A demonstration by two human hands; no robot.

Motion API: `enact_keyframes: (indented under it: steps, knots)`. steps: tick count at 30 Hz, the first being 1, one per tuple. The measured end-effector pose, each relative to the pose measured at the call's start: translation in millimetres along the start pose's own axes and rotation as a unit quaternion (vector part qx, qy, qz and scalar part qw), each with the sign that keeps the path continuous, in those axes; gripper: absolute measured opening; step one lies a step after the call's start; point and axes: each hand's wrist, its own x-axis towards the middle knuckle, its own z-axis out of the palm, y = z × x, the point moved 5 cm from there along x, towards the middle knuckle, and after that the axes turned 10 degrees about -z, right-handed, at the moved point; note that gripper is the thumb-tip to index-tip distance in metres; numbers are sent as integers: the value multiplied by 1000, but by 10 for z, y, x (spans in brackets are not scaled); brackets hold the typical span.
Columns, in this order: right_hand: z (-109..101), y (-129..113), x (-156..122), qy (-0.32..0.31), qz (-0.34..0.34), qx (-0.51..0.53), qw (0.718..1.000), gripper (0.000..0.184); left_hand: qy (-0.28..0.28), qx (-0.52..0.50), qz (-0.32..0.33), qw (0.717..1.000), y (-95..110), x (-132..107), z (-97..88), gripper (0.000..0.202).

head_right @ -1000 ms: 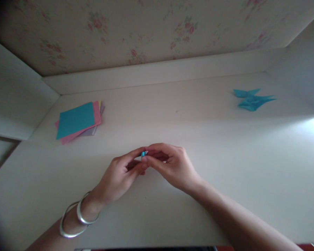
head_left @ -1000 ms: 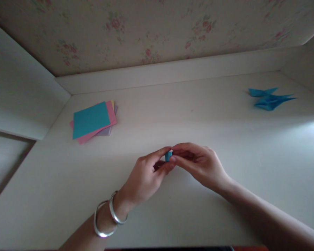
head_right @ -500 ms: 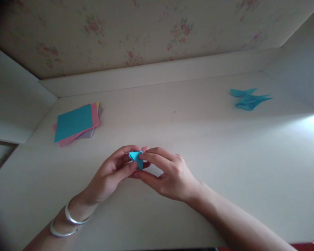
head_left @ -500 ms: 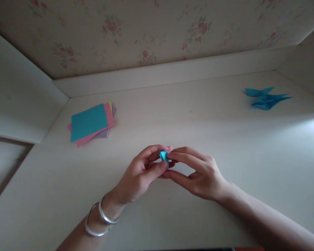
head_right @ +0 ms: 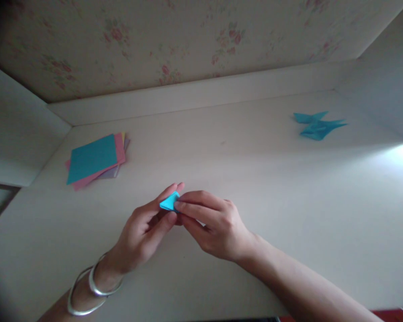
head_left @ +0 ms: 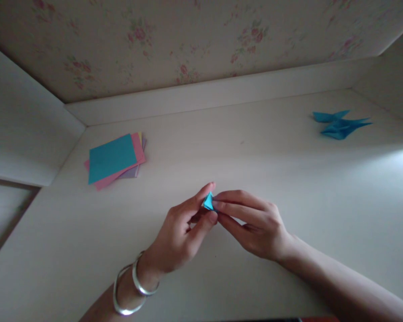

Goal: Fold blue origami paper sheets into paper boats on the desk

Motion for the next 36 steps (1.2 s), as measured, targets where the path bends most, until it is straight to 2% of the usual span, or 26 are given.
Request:
enact_keyframes:
  steps: [4,9,14,20,25,28,36]
  knots:
    - [-20,-17,7,-3,-18,2,1000,26,-24,8,41,999,46,-5,20,54]
    - [-36,-63,18,-2,-26,-3,1000,27,-6,0,79,997,113,-23,5,51]
    - [-45,-68,20,2,-10,-43,999,25,-32,-16,40,999,92,-57,22,61]
    - [-45,-56,36,8,-19,-36,999,30,-15,-4,48,999,89,-52,3,62]
    - [-19,-20,-16,-22,-13,-53,998,30,4,6,7,1000,49,-28,15,55]
    - [-11,-14,-21,-21,-13,-54,998,29,12,40,8,999,34,-25,31,54]
    - [35,-43,-62,-18,9,-97,995,35,61,144,105,982,93,-48,61,56]
